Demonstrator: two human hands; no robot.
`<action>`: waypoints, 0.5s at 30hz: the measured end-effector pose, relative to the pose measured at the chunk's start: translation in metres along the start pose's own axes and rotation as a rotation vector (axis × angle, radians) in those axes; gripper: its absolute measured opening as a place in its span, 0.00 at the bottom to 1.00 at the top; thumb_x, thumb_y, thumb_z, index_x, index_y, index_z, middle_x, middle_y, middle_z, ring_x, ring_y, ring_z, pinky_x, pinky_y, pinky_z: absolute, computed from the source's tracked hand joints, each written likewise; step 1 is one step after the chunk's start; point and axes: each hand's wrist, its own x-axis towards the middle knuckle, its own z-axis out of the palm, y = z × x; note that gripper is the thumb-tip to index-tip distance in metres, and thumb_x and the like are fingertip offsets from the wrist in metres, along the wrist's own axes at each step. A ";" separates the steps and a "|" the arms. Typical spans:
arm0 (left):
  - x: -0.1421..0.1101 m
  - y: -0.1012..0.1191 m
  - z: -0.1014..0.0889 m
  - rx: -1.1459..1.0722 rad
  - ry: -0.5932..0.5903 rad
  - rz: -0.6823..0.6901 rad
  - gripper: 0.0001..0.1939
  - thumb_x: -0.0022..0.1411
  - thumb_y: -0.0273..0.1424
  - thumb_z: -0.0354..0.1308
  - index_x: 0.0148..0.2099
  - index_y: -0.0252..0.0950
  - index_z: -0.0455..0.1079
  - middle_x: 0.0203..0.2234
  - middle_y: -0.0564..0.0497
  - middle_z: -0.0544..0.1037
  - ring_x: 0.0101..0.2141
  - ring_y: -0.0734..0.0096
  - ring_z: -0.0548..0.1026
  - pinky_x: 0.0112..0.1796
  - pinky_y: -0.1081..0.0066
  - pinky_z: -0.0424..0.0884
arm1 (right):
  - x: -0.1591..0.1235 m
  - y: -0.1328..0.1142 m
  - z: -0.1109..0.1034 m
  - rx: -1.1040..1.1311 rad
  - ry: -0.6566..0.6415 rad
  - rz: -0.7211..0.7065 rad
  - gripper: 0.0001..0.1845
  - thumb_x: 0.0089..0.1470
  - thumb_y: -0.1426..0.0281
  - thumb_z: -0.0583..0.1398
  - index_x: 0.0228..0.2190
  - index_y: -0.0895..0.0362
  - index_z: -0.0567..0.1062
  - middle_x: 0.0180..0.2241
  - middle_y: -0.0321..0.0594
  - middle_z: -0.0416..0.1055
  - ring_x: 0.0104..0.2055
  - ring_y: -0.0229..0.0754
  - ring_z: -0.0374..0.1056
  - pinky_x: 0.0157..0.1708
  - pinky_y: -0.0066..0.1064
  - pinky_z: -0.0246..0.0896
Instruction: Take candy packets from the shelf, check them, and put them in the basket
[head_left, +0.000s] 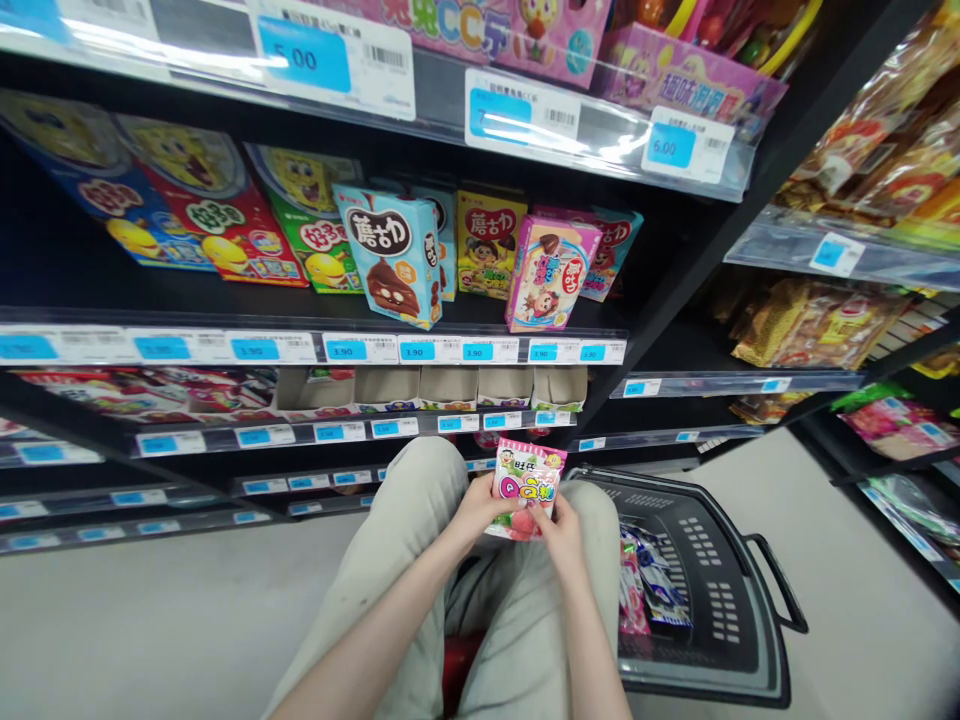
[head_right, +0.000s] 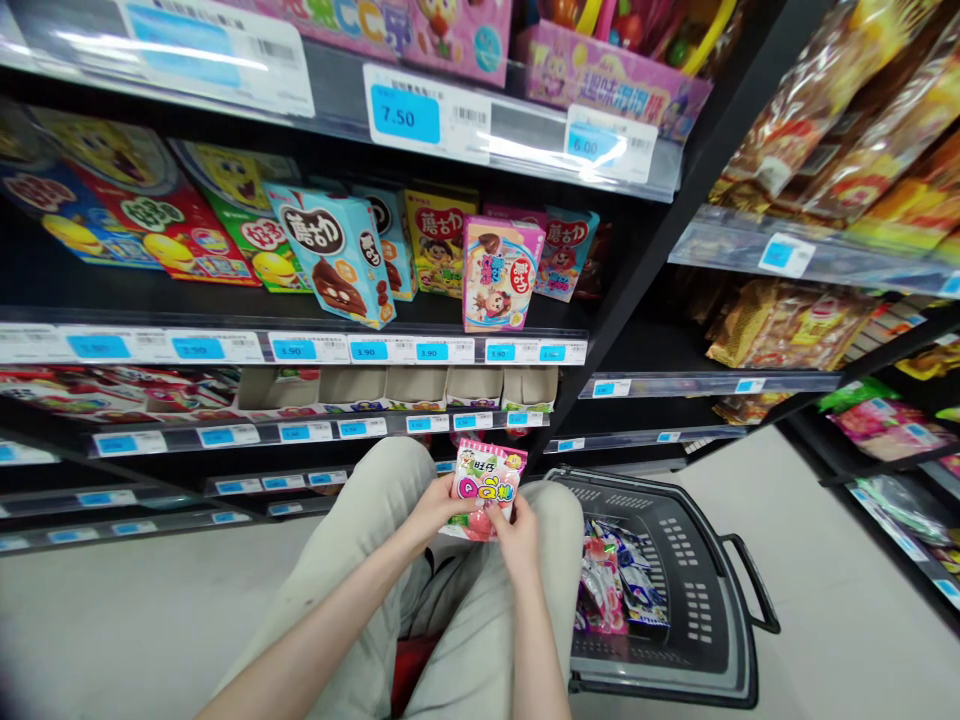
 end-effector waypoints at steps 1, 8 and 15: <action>0.001 -0.001 0.000 0.005 0.000 0.005 0.19 0.35 0.27 0.67 0.34 0.29 0.70 0.29 0.48 0.78 0.30 0.66 0.74 0.34 0.69 0.68 | 0.000 -0.001 0.000 0.000 0.001 0.002 0.15 0.39 0.64 0.61 0.31 0.60 0.73 0.32 0.44 0.75 0.35 0.48 0.70 0.34 0.35 0.64; 0.001 -0.004 -0.001 -0.009 0.004 0.021 0.16 0.35 0.29 0.67 0.31 0.29 0.70 0.28 0.47 0.78 0.31 0.64 0.74 0.35 0.69 0.69 | 0.000 -0.002 0.001 0.004 0.002 0.003 0.15 0.40 0.65 0.61 0.32 0.60 0.72 0.33 0.44 0.75 0.36 0.48 0.69 0.35 0.36 0.63; 0.001 -0.003 0.000 -0.032 -0.009 0.001 0.19 0.34 0.28 0.67 0.33 0.29 0.70 0.29 0.47 0.78 0.31 0.65 0.74 0.35 0.68 0.69 | 0.000 -0.001 0.001 -0.005 0.006 0.014 0.15 0.40 0.64 0.61 0.32 0.59 0.73 0.32 0.43 0.75 0.35 0.48 0.70 0.34 0.35 0.64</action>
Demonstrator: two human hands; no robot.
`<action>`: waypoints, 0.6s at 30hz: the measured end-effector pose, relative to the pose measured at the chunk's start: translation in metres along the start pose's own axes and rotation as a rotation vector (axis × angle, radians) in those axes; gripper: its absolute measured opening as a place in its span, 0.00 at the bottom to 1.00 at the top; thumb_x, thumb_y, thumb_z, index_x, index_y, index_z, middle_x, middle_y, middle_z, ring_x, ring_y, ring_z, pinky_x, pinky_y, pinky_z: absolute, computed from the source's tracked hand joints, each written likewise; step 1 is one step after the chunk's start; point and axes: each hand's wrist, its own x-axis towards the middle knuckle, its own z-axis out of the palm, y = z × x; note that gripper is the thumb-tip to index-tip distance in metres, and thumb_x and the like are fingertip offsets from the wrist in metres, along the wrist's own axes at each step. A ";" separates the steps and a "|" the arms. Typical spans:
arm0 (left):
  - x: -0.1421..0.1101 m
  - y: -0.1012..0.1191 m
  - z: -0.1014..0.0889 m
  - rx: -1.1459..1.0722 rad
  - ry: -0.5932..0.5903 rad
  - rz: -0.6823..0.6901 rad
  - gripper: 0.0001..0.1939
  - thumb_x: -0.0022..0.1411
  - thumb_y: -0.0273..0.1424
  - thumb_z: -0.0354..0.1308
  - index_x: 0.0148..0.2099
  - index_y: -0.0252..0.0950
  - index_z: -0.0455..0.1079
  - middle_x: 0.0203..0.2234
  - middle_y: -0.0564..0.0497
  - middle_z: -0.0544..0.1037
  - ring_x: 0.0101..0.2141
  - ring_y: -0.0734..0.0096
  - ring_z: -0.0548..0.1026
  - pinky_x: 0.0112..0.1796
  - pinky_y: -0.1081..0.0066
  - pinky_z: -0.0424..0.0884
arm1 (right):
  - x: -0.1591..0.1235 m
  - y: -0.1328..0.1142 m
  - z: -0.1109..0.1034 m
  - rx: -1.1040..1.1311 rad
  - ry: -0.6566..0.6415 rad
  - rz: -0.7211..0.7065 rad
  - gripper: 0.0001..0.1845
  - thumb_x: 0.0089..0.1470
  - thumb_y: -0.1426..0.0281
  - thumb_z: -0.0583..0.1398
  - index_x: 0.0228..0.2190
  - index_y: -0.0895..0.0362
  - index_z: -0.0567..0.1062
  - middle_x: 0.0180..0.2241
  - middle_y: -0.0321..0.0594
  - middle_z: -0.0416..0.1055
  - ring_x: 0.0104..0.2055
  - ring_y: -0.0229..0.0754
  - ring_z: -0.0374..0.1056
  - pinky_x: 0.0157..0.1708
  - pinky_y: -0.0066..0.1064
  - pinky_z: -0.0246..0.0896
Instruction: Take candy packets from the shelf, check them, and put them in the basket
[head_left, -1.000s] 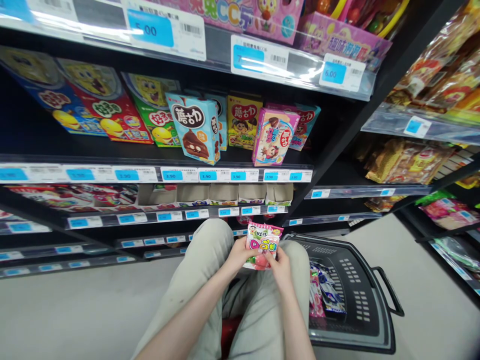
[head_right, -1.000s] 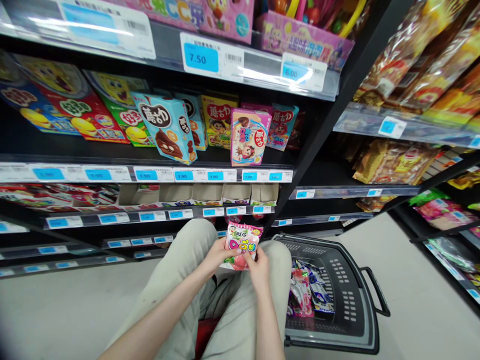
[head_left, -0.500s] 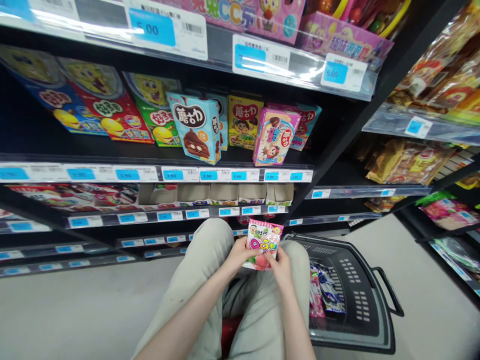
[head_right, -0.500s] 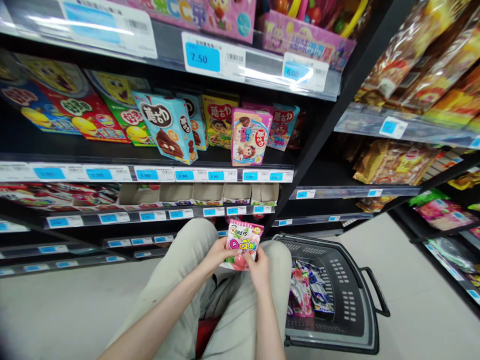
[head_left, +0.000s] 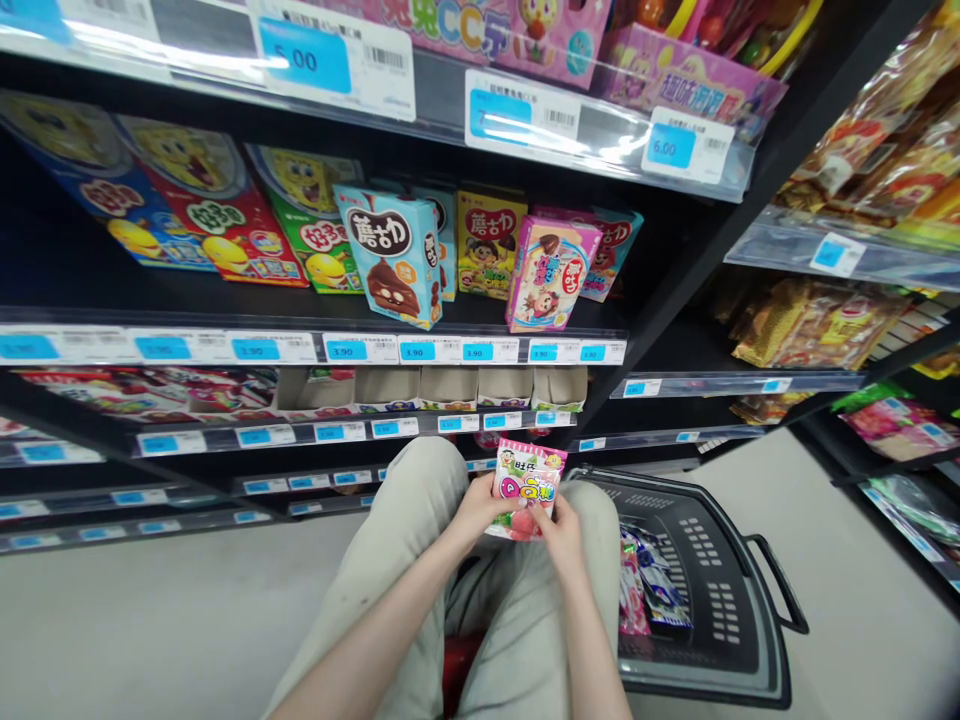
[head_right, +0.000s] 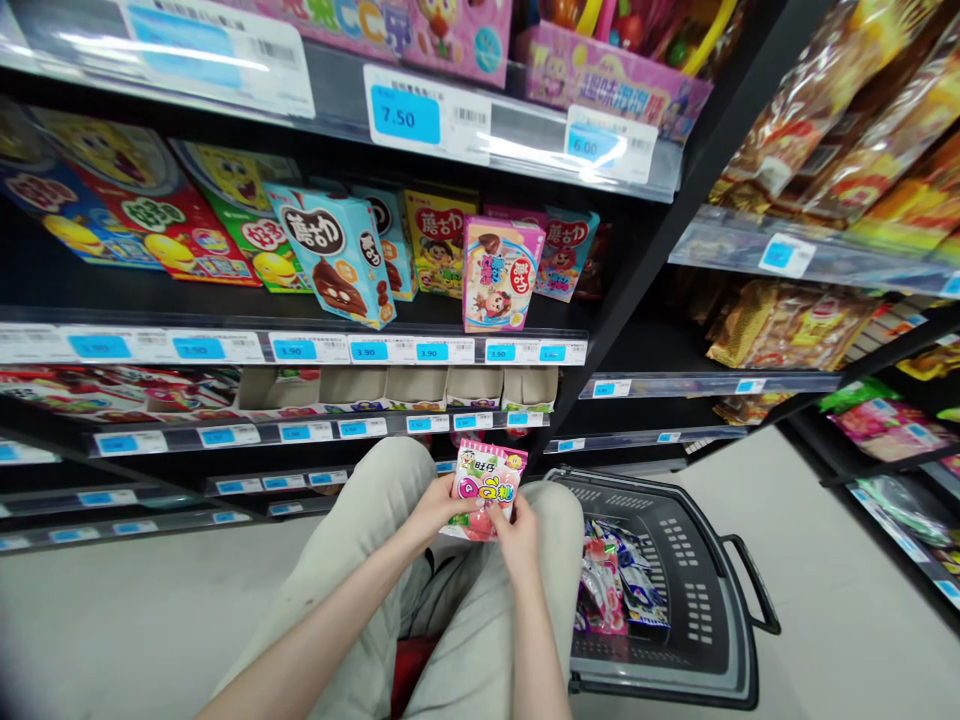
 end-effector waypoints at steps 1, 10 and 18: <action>0.000 0.000 0.000 0.000 -0.002 -0.004 0.20 0.34 0.27 0.67 0.34 0.29 0.70 0.29 0.47 0.78 0.31 0.64 0.74 0.35 0.68 0.69 | 0.000 0.000 0.000 -0.002 0.002 0.002 0.15 0.40 0.64 0.61 0.32 0.60 0.73 0.32 0.43 0.75 0.34 0.48 0.70 0.33 0.35 0.64; 0.000 0.001 0.001 0.016 -0.025 0.001 0.20 0.36 0.28 0.67 0.35 0.28 0.70 0.30 0.45 0.78 0.32 0.62 0.75 0.36 0.66 0.69 | 0.000 0.001 0.000 0.006 0.000 0.001 0.15 0.40 0.63 0.61 0.31 0.59 0.73 0.31 0.43 0.75 0.34 0.48 0.70 0.34 0.35 0.64; -0.001 0.002 0.000 0.040 -0.004 -0.002 0.20 0.36 0.29 0.67 0.35 0.29 0.70 0.30 0.45 0.78 0.32 0.62 0.74 0.36 0.66 0.68 | 0.000 0.002 0.000 0.025 0.002 0.000 0.16 0.39 0.63 0.62 0.32 0.59 0.73 0.33 0.44 0.75 0.36 0.48 0.69 0.36 0.36 0.64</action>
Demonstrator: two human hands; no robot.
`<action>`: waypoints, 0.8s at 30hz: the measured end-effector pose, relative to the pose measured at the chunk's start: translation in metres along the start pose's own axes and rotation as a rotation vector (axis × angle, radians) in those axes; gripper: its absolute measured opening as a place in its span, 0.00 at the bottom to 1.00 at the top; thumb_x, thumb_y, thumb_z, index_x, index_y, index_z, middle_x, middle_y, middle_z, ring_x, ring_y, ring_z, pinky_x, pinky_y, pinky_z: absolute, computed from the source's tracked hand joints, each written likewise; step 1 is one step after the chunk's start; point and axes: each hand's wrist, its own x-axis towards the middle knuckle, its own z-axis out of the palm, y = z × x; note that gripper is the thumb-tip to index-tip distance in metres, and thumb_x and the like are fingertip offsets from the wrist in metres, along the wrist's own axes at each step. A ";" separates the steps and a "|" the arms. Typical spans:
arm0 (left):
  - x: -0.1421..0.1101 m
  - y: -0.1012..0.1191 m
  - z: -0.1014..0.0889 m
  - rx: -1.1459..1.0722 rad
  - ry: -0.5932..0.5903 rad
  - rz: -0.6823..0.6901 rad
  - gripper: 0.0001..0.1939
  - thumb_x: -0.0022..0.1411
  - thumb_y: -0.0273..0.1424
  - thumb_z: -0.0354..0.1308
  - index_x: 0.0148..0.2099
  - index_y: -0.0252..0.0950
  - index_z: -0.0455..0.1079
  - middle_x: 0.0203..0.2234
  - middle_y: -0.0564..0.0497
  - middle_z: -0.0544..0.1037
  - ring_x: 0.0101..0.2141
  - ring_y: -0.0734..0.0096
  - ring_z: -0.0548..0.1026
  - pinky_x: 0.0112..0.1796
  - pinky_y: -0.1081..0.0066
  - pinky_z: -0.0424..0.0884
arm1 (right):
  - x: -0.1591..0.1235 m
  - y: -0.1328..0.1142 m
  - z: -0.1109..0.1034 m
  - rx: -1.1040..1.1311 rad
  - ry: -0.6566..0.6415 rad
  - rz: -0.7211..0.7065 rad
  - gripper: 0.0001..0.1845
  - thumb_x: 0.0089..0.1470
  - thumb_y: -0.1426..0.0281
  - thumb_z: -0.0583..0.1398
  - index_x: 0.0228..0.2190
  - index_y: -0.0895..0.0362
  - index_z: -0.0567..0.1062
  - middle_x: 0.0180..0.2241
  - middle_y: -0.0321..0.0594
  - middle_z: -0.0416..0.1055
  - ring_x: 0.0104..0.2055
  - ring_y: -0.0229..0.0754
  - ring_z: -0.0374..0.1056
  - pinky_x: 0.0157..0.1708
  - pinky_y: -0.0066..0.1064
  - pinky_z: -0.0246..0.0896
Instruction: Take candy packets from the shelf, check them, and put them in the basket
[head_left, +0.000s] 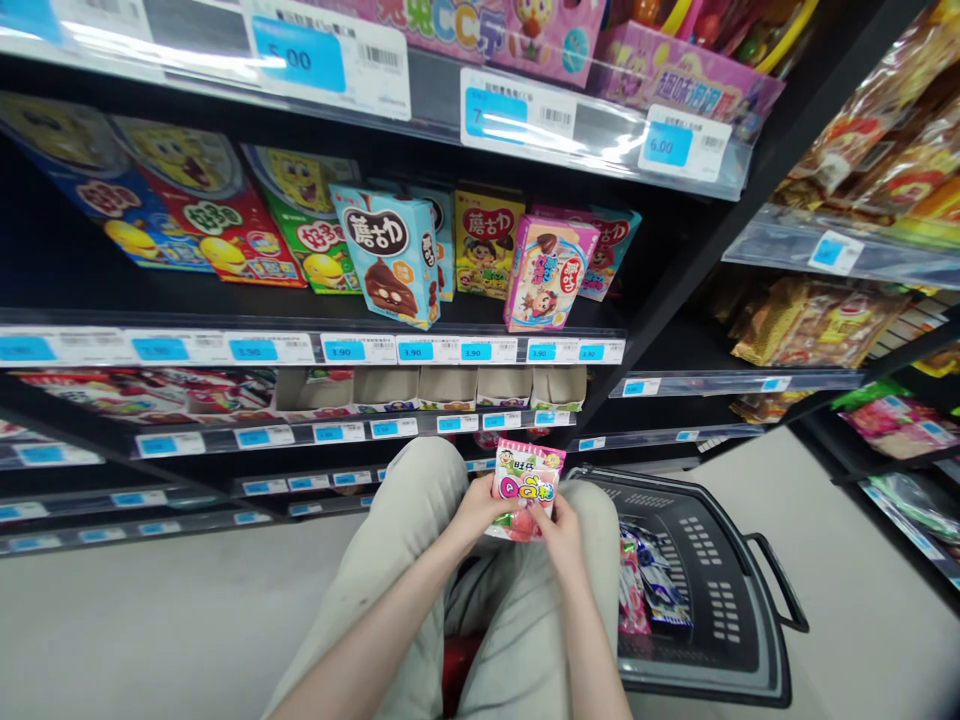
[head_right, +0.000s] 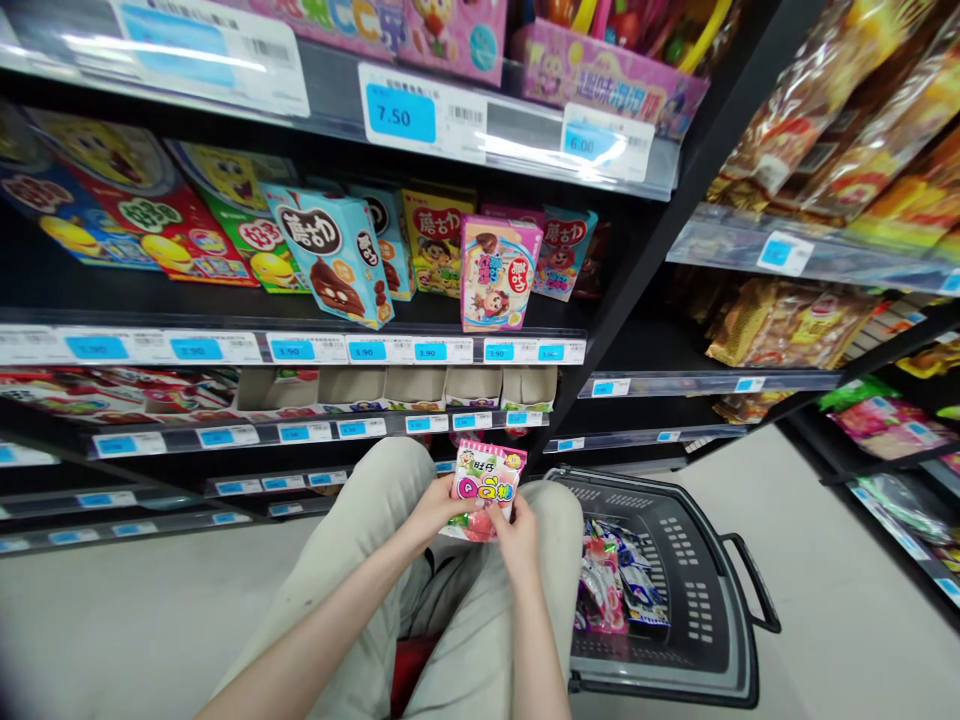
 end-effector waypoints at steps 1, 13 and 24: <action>0.000 0.001 0.000 0.000 0.002 -0.002 0.20 0.35 0.28 0.67 0.35 0.29 0.71 0.31 0.45 0.78 0.32 0.62 0.74 0.36 0.67 0.68 | 0.000 0.000 0.000 0.000 -0.001 -0.001 0.16 0.39 0.63 0.62 0.32 0.59 0.73 0.33 0.44 0.75 0.36 0.48 0.69 0.36 0.36 0.63; -0.001 0.004 0.002 -0.006 0.011 -0.019 0.20 0.34 0.28 0.67 0.34 0.29 0.71 0.29 0.46 0.78 0.32 0.63 0.74 0.36 0.66 0.69 | 0.000 0.001 0.000 -0.016 -0.004 0.002 0.16 0.40 0.64 0.61 0.32 0.60 0.73 0.33 0.44 0.75 0.35 0.48 0.70 0.35 0.36 0.64; 0.000 0.001 0.001 0.001 -0.002 -0.007 0.20 0.35 0.28 0.67 0.35 0.29 0.70 0.29 0.46 0.78 0.32 0.63 0.74 0.36 0.67 0.69 | 0.001 0.003 -0.001 -0.034 -0.008 0.007 0.15 0.41 0.64 0.61 0.31 0.60 0.72 0.32 0.45 0.75 0.35 0.49 0.69 0.34 0.36 0.64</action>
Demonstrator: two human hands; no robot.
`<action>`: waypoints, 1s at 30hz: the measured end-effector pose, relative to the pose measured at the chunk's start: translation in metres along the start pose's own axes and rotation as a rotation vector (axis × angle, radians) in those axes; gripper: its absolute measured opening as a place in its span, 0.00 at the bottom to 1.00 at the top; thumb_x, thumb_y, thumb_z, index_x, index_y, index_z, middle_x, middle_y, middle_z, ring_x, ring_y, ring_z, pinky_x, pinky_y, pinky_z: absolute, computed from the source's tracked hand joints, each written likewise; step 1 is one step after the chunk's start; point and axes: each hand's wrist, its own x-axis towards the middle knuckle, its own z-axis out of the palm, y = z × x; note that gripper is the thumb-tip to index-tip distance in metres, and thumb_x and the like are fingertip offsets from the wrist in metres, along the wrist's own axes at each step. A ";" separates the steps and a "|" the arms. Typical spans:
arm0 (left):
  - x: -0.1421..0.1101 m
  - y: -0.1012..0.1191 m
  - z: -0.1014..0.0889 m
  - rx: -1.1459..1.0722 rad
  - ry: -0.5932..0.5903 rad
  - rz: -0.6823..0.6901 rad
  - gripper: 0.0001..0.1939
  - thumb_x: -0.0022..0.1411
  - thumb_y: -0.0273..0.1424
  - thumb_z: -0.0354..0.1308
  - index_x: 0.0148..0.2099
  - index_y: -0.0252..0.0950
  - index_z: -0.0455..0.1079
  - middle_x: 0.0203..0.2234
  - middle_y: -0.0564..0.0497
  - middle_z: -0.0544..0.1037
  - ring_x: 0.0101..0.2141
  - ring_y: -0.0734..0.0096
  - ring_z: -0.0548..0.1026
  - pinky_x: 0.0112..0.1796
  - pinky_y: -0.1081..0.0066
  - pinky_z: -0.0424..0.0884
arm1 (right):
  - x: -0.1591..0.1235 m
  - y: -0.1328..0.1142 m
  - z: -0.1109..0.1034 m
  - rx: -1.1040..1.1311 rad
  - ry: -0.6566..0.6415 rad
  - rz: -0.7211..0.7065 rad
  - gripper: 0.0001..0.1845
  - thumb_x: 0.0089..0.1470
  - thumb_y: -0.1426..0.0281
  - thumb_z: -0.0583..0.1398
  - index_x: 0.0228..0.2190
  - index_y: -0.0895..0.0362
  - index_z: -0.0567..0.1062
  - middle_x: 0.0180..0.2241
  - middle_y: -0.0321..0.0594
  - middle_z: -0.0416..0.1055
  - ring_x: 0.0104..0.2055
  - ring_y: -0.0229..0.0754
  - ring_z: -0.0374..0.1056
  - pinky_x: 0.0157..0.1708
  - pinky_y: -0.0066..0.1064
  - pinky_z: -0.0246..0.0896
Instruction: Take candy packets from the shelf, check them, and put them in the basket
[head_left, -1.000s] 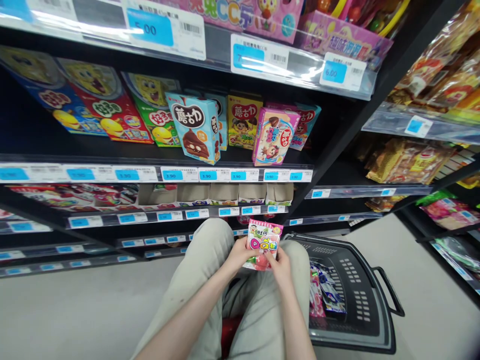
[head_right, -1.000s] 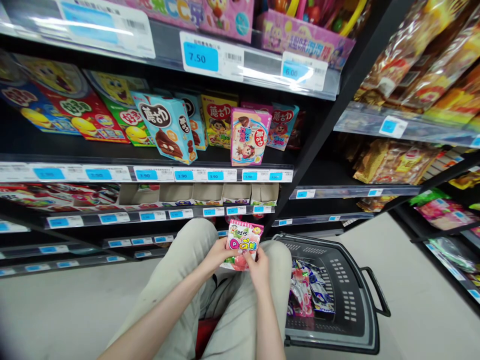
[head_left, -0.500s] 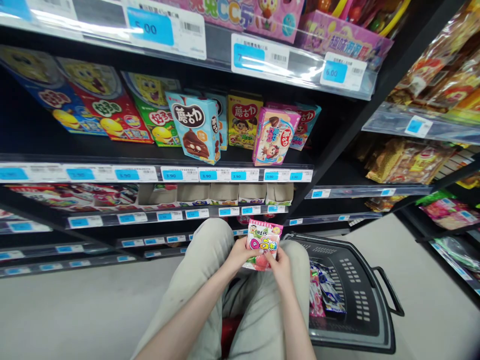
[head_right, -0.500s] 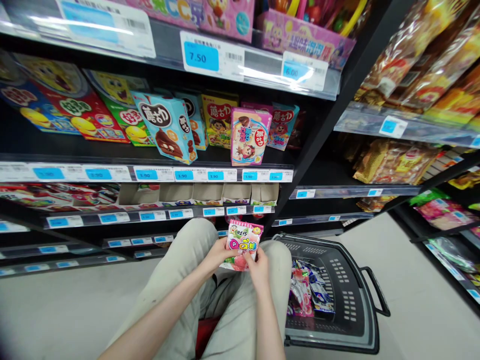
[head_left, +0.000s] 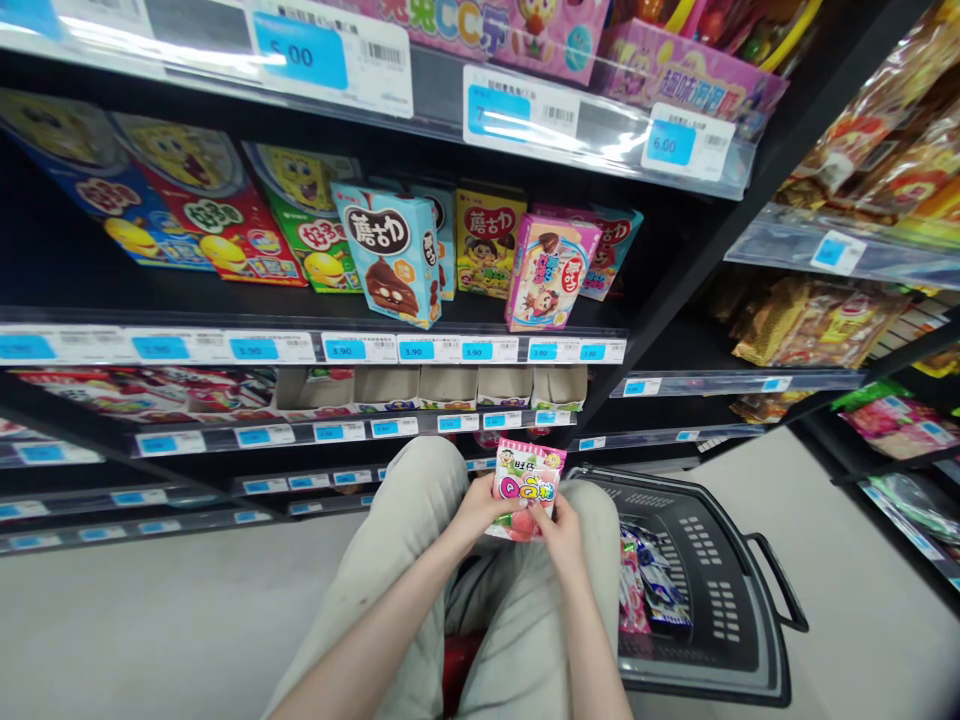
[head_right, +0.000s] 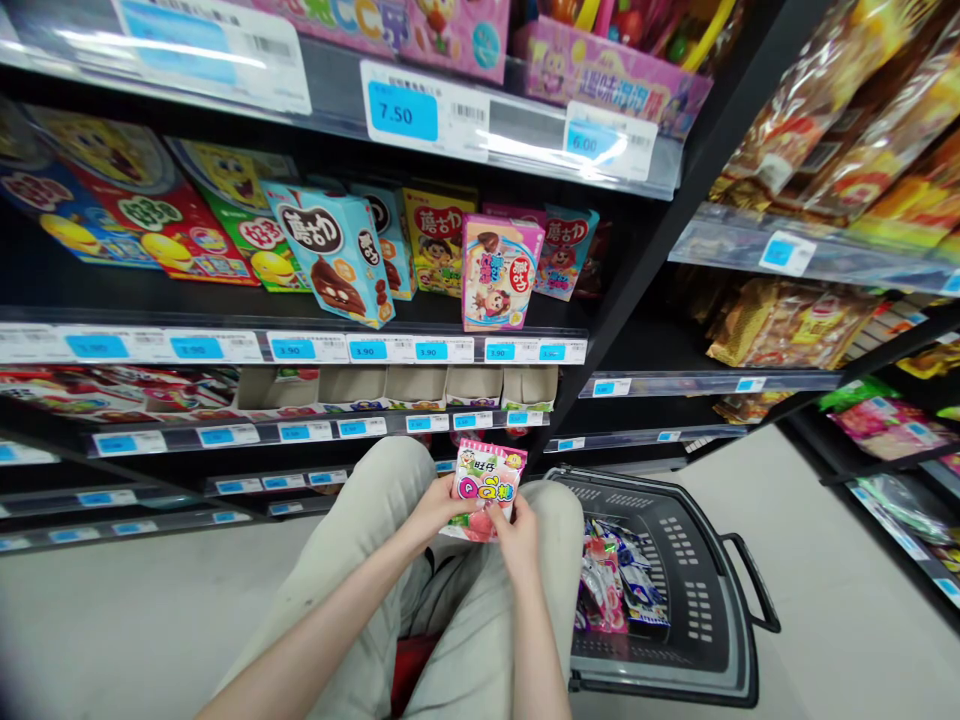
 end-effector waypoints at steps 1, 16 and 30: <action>0.000 0.000 0.000 0.000 -0.002 0.003 0.20 0.35 0.28 0.67 0.35 0.29 0.70 0.30 0.46 0.78 0.32 0.63 0.74 0.36 0.67 0.68 | 0.000 0.000 0.000 0.000 -0.001 0.000 0.15 0.41 0.64 0.61 0.31 0.60 0.72 0.32 0.45 0.75 0.35 0.49 0.69 0.34 0.36 0.64; 0.001 -0.003 -0.001 -0.012 -0.019 0.007 0.21 0.35 0.28 0.67 0.36 0.28 0.69 0.31 0.45 0.78 0.34 0.62 0.74 0.37 0.66 0.68 | 0.000 -0.001 0.000 0.013 -0.018 -0.012 0.16 0.41 0.64 0.61 0.33 0.60 0.72 0.34 0.45 0.75 0.36 0.48 0.69 0.36 0.36 0.63; 0.001 -0.002 -0.001 -0.014 -0.016 0.004 0.21 0.35 0.28 0.67 0.36 0.28 0.69 0.30 0.45 0.78 0.33 0.62 0.74 0.37 0.66 0.68 | 0.000 0.000 0.000 0.019 -0.018 -0.009 0.16 0.41 0.64 0.61 0.33 0.60 0.72 0.34 0.46 0.74 0.36 0.49 0.69 0.35 0.36 0.63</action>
